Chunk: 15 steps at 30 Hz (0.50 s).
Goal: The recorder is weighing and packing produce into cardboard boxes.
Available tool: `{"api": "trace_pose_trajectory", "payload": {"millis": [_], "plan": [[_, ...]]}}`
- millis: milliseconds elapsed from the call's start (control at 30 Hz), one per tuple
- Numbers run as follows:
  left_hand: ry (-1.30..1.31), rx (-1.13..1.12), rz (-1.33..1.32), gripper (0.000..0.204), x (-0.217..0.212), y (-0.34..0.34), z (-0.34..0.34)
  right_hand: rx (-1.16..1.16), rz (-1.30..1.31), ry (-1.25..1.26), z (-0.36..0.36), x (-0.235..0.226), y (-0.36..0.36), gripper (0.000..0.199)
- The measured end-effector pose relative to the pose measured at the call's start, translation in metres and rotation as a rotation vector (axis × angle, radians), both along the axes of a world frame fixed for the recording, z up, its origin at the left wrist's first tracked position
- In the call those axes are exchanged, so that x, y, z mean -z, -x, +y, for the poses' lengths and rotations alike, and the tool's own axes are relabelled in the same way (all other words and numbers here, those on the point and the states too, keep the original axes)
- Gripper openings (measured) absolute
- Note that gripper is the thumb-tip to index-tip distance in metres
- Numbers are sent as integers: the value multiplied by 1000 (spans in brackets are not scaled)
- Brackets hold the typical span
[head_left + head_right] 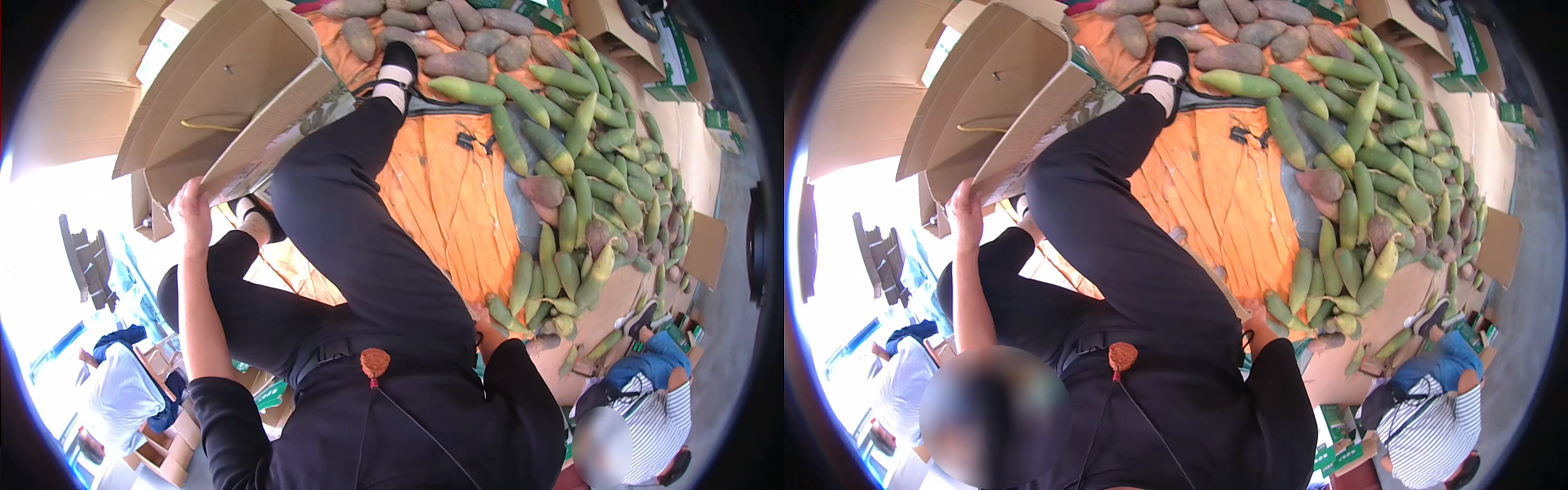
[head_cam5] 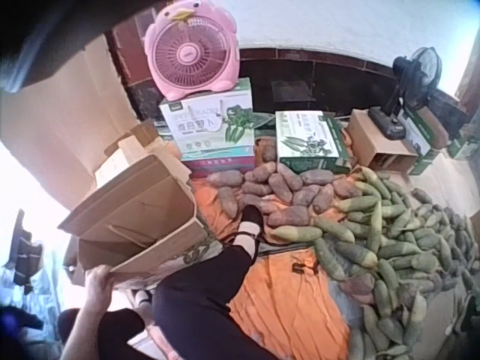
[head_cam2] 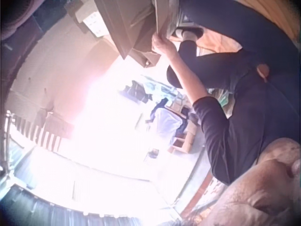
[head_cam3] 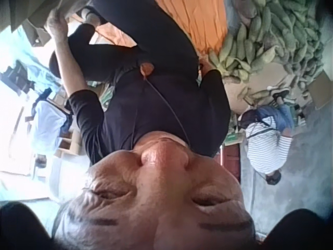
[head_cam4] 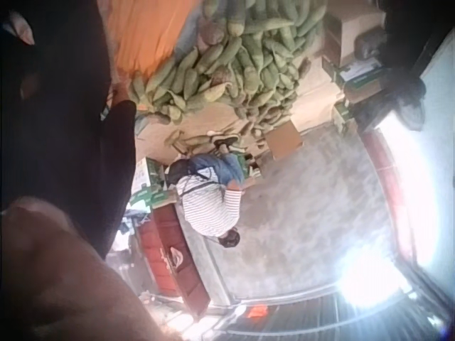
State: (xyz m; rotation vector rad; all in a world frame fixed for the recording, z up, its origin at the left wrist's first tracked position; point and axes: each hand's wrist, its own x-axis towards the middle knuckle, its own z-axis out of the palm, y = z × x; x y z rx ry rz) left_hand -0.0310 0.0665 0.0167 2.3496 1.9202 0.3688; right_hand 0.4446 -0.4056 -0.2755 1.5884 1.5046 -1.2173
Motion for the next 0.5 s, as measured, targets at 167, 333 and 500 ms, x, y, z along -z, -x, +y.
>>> {"api": "trace_pose_trajectory", "payload": {"millis": [167,333,500], "plan": [[16,-46,41,27,-4,-4,-3,22,-51,53,-8,8,-5,59],[13,-37,27,28,-6,-11,-1,57,-127,99,-5,1,-14,59],[26,-71,84,28,-17,-8,-9,179,-71,-22,30,-45,-13,53]]}}
